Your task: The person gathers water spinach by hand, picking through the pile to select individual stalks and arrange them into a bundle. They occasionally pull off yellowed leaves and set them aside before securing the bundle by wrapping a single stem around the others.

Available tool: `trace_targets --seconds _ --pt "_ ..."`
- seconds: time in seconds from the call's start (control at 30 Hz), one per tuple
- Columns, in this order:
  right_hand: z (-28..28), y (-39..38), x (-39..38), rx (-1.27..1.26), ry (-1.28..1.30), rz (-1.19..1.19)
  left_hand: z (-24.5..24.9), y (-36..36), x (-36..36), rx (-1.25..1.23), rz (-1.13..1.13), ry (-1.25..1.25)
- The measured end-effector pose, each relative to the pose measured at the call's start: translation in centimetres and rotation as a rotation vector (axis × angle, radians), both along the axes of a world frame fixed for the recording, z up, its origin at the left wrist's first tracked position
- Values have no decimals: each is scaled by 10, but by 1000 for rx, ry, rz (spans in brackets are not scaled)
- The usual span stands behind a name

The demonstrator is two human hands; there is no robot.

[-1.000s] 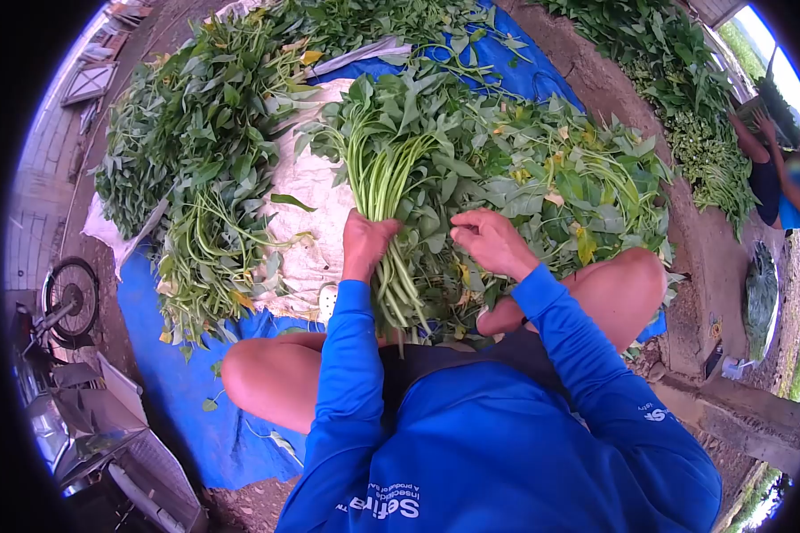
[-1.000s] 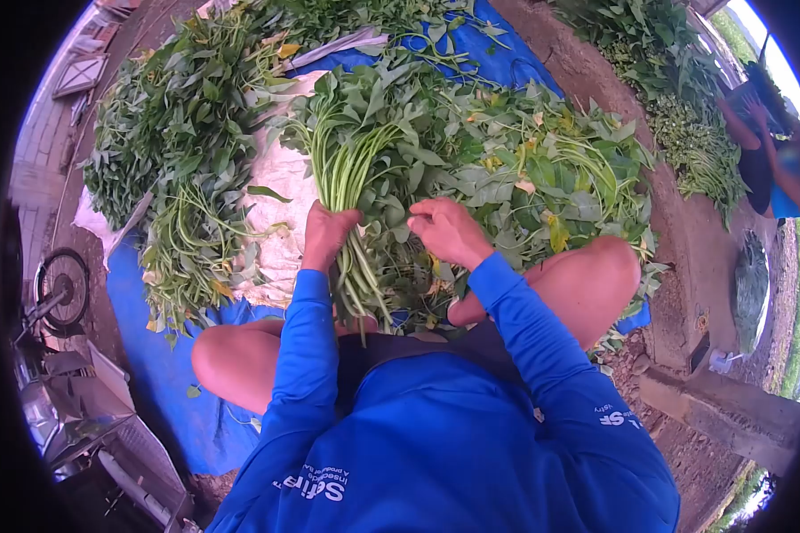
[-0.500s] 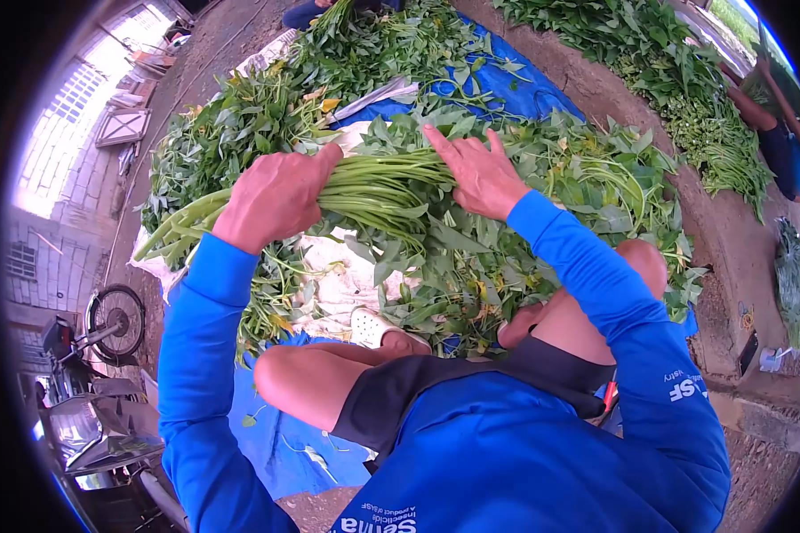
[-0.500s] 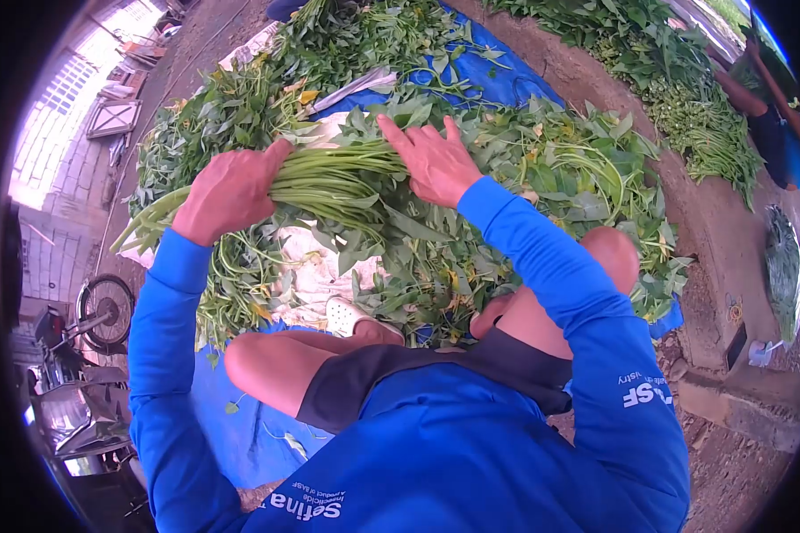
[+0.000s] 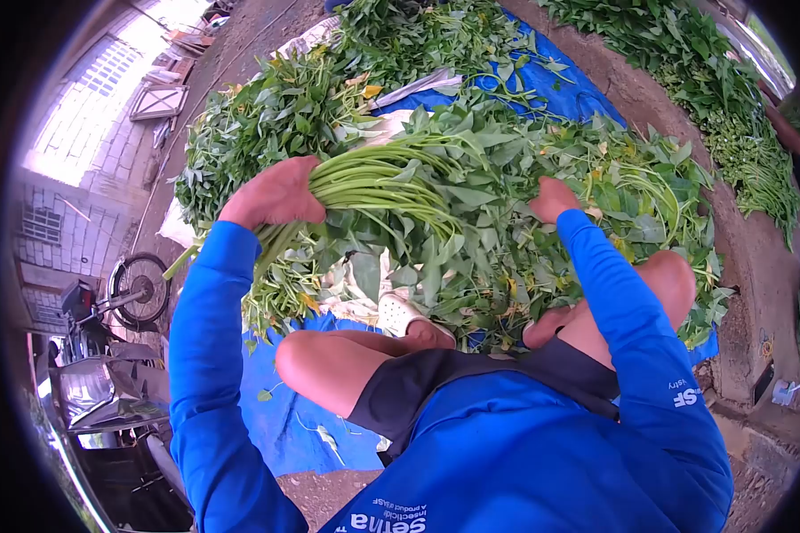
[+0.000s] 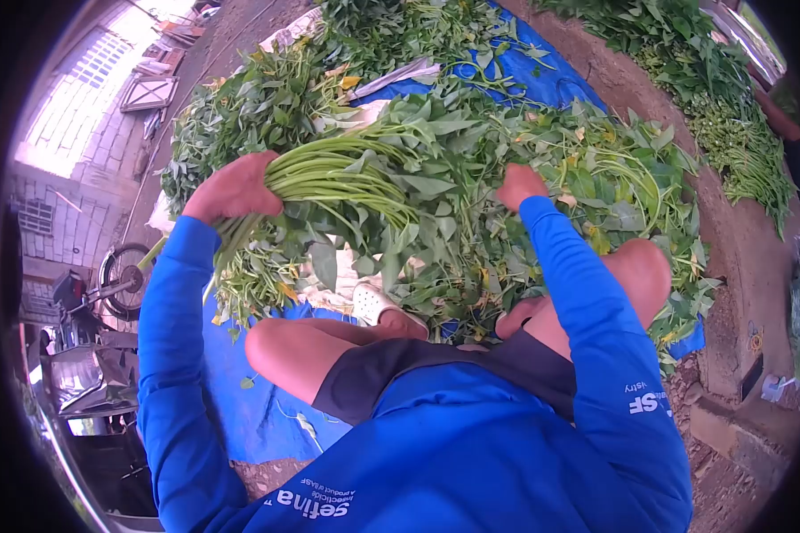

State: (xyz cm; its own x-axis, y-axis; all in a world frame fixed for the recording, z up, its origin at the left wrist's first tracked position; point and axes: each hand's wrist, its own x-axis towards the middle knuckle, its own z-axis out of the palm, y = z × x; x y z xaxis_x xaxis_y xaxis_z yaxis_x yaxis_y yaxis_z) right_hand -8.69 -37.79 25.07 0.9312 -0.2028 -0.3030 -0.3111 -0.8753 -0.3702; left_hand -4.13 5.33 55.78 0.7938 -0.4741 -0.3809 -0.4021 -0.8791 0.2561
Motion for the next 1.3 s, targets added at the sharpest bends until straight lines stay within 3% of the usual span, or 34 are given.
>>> trace_targets --seconds 0.07,0.1,0.17,0.23,0.3,0.37,0.43,0.57,0.8,0.9,1.07,1.3 --pt "9 -20 12 -1 -253 -143 -12 18 3 -88 202 24" --pt "29 -19 12 50 -517 -192 -18 23 6 -180 288 -1" --pt "86 -8 11 285 -654 -194 -31 26 7 -398 494 28" --pt "141 26 -7 559 -598 -59 -36 24 7 -571 595 87" --pt "156 68 -28 977 -494 222 -39 17 9 -703 602 178" --pt "165 119 -60 1217 -235 359 -48 11 12 -819 641 247" --pt "151 165 -82 1114 -231 485 -56 1 6 -941 692 270" --pt "111 230 -92 1315 -41 295 -95 0 6 -1116 723 259" --pt "99 233 -99 1676 403 75 -123 7 -7 -1184 830 176" --pt "100 230 -95 1720 499 -27 -128 14 -12 -1282 878 192" --pt "111 236 -84 1612 420 36 -130 32 -20 -1319 912 234" --pt "110 253 -71 1651 496 85 -122 63 -39 -1426 917 -129"
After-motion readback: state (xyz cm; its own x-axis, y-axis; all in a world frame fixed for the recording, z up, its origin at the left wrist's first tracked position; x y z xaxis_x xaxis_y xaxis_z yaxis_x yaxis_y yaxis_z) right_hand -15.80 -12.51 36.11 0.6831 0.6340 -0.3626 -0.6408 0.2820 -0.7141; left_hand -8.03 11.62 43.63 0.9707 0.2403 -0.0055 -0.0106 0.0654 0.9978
